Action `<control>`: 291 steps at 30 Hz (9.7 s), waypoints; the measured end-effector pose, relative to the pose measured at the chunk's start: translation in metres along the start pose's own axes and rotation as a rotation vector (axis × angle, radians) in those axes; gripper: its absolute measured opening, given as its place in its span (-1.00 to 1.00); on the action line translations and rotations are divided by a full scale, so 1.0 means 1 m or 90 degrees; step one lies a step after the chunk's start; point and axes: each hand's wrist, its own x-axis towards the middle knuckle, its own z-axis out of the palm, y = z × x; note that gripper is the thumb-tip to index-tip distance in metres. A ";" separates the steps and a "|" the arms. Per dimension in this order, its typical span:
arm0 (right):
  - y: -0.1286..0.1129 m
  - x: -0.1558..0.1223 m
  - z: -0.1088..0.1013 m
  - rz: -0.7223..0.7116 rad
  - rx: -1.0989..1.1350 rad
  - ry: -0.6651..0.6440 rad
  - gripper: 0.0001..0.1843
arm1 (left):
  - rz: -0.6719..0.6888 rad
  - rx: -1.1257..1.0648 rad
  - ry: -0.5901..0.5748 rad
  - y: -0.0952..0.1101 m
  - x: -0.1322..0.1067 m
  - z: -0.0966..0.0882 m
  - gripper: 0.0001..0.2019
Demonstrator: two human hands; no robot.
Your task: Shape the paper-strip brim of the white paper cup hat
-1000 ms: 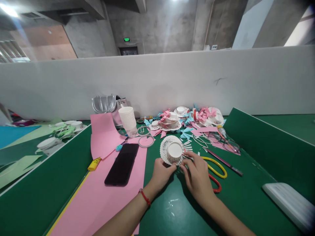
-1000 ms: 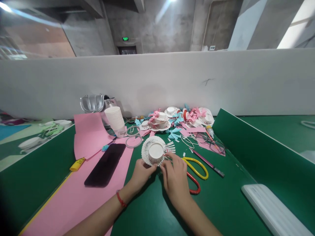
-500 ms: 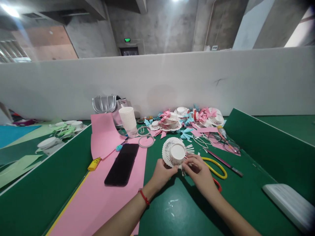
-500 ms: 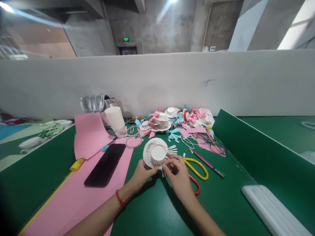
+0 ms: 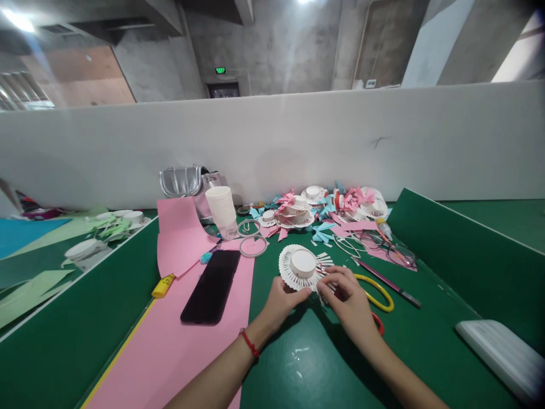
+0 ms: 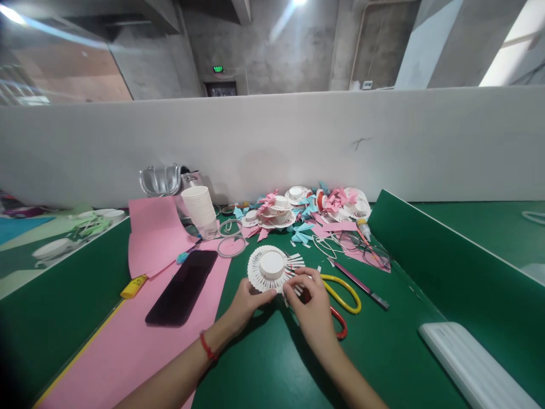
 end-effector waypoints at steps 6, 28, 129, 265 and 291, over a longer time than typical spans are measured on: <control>0.001 0.000 0.001 -0.014 -0.014 -0.007 -0.87 | -0.014 -0.001 0.023 0.001 0.000 0.001 -0.73; -0.012 -0.002 0.001 0.090 0.096 -0.046 -0.83 | -0.010 0.038 0.033 0.002 0.000 0.003 -0.74; -0.013 -0.011 0.002 0.005 0.028 -0.077 -0.82 | 0.063 0.098 0.087 -0.003 0.003 0.005 -0.89; -0.006 0.003 -0.001 0.141 0.238 0.035 -0.75 | 0.024 0.016 0.057 0.002 -0.005 0.014 -0.88; -0.016 0.000 -0.001 0.178 0.303 0.041 -0.70 | -0.006 0.008 0.081 -0.002 -0.003 0.012 -0.86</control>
